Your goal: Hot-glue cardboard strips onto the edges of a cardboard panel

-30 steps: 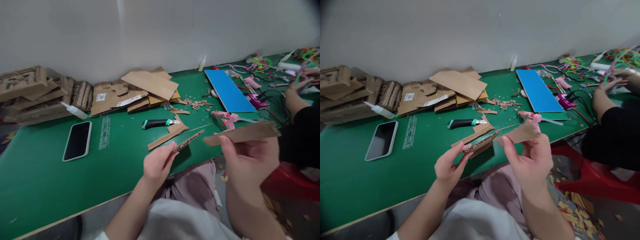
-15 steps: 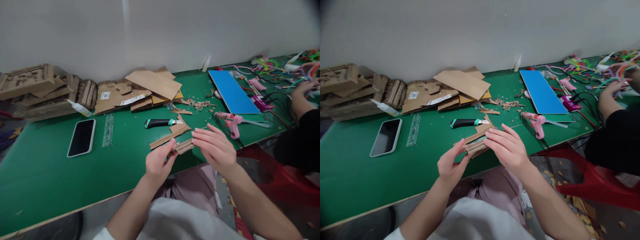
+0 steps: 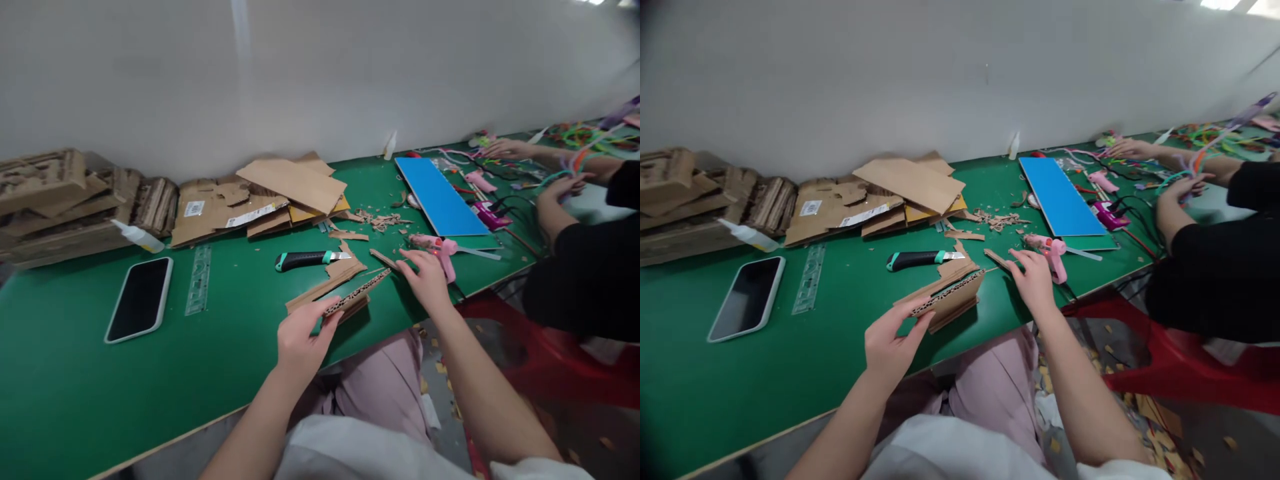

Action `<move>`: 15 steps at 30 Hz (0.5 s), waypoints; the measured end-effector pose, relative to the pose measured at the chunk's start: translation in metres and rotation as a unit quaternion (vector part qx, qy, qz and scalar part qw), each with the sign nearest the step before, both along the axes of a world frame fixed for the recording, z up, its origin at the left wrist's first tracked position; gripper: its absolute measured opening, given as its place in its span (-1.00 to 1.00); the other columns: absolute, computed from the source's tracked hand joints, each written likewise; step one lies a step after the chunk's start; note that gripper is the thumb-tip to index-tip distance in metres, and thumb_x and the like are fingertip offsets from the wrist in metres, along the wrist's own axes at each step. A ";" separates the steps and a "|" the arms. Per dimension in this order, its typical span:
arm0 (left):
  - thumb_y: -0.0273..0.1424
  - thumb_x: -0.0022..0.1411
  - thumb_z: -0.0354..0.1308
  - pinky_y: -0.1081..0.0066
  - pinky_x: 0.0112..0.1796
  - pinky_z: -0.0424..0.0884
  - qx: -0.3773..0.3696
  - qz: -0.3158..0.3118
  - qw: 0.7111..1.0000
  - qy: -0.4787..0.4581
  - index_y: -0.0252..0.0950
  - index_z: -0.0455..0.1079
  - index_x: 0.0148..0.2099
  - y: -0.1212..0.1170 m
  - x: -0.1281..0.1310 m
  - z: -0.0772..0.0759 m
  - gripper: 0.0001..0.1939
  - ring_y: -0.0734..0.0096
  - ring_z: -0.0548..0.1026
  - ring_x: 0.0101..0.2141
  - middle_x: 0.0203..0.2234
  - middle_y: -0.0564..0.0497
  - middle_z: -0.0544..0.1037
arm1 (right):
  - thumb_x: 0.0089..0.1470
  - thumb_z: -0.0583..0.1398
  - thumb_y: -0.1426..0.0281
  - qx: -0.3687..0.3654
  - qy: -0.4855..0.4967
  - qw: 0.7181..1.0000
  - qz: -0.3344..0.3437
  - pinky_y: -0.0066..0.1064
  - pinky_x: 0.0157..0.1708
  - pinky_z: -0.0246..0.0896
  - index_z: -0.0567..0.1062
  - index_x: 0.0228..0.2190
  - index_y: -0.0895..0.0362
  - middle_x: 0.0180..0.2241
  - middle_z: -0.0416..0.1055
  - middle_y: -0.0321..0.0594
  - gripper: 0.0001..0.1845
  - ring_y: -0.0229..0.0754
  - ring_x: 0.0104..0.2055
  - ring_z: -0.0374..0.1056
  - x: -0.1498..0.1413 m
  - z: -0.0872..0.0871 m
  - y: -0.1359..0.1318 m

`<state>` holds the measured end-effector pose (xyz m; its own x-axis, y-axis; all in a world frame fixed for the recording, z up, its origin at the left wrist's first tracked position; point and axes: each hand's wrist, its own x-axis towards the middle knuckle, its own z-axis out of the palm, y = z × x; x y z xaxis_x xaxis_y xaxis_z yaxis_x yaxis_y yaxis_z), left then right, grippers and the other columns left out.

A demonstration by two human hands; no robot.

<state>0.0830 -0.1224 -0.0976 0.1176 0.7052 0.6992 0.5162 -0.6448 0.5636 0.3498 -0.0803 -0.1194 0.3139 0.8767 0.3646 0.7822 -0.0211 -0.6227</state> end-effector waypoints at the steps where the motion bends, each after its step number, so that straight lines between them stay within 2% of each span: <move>1: -0.48 0.13 0.17 0.54 -0.36 0.48 0.002 -0.001 1.000 0.000 -0.29 0.43 -0.21 0.000 0.001 -0.001 -0.86 0.46 0.55 -0.42 -0.40 0.02 0.59 | -0.04 0.17 0.19 0.010 -0.007 0.999 -0.034 -0.21 -0.10 0.19 0.55 -0.40 0.13 -0.30 0.50 -0.13 -0.72 -0.06 -0.18 0.36 0.003 -0.001 -0.006; 4: -0.49 0.13 0.17 0.54 -0.36 0.47 0.005 -0.013 1.000 0.001 -0.29 0.43 -0.21 0.001 0.002 -0.006 -0.86 0.49 0.54 -0.45 -0.41 0.03 0.59 | 0.02 0.07 0.08 0.032 -0.016 0.986 -0.162 -0.18 -0.21 0.18 0.47 -0.47 0.17 -0.43 0.44 -0.06 -0.58 -0.05 -0.31 0.32 0.021 0.000 -0.028; 6: -0.50 0.13 0.17 0.55 -0.34 0.47 0.007 -0.022 1.000 0.007 -0.29 0.42 -0.20 0.003 0.002 -0.008 -0.86 0.50 0.54 -0.43 -0.40 0.03 0.59 | -0.04 0.10 0.02 0.033 -0.014 0.975 -0.220 -0.13 -0.19 0.14 0.45 -0.40 0.22 -0.37 0.42 0.03 -0.52 0.03 -0.25 0.29 0.037 0.000 -0.035; 7: -0.50 0.13 0.17 0.55 -0.33 0.46 0.008 -0.027 1.000 0.012 -0.29 0.42 -0.20 0.004 0.002 -0.009 -0.85 0.50 0.54 -0.42 -0.40 0.03 0.59 | -0.11 0.14 0.00 0.025 -0.008 0.973 -0.228 -0.12 -0.18 0.14 0.44 -0.34 0.24 -0.31 0.41 0.07 -0.47 0.06 -0.21 0.29 0.046 -0.001 -0.035; 10: -0.49 0.14 0.16 0.55 -0.35 0.46 0.022 -0.042 0.999 0.026 -0.30 0.42 -0.18 0.007 0.002 -0.009 -0.85 0.49 0.54 -0.43 -0.41 0.02 0.59 | -0.28 0.26 0.03 -0.032 0.029 0.983 -0.176 -0.20 -0.22 0.18 0.45 -0.22 0.20 -0.30 0.44 -0.03 -0.37 0.01 -0.24 0.33 0.066 -0.005 -0.022; 13: -0.46 0.16 0.14 0.55 -0.38 0.46 0.035 -0.054 0.997 0.041 -0.30 0.43 -0.18 0.010 0.000 -0.008 -0.85 0.48 0.54 -0.45 -0.43 0.02 0.59 | -0.38 0.31 0.07 -0.089 0.084 0.984 -0.129 -0.30 -0.41 0.22 0.50 -0.28 0.17 -0.51 0.41 -0.21 -0.40 -0.13 -0.47 0.32 0.073 -0.007 -0.003; 15: -0.45 0.17 0.14 0.56 -0.38 0.46 0.035 -0.058 0.996 0.050 -0.30 0.43 -0.18 0.013 -0.002 -0.006 -0.85 0.47 0.54 -0.44 -0.43 0.02 0.59 | -0.34 0.30 0.05 -0.107 0.131 0.978 -0.119 -0.35 -0.57 0.17 0.51 -0.34 0.21 -0.62 0.34 -0.26 -0.44 -0.21 -0.61 0.24 0.074 -0.004 0.001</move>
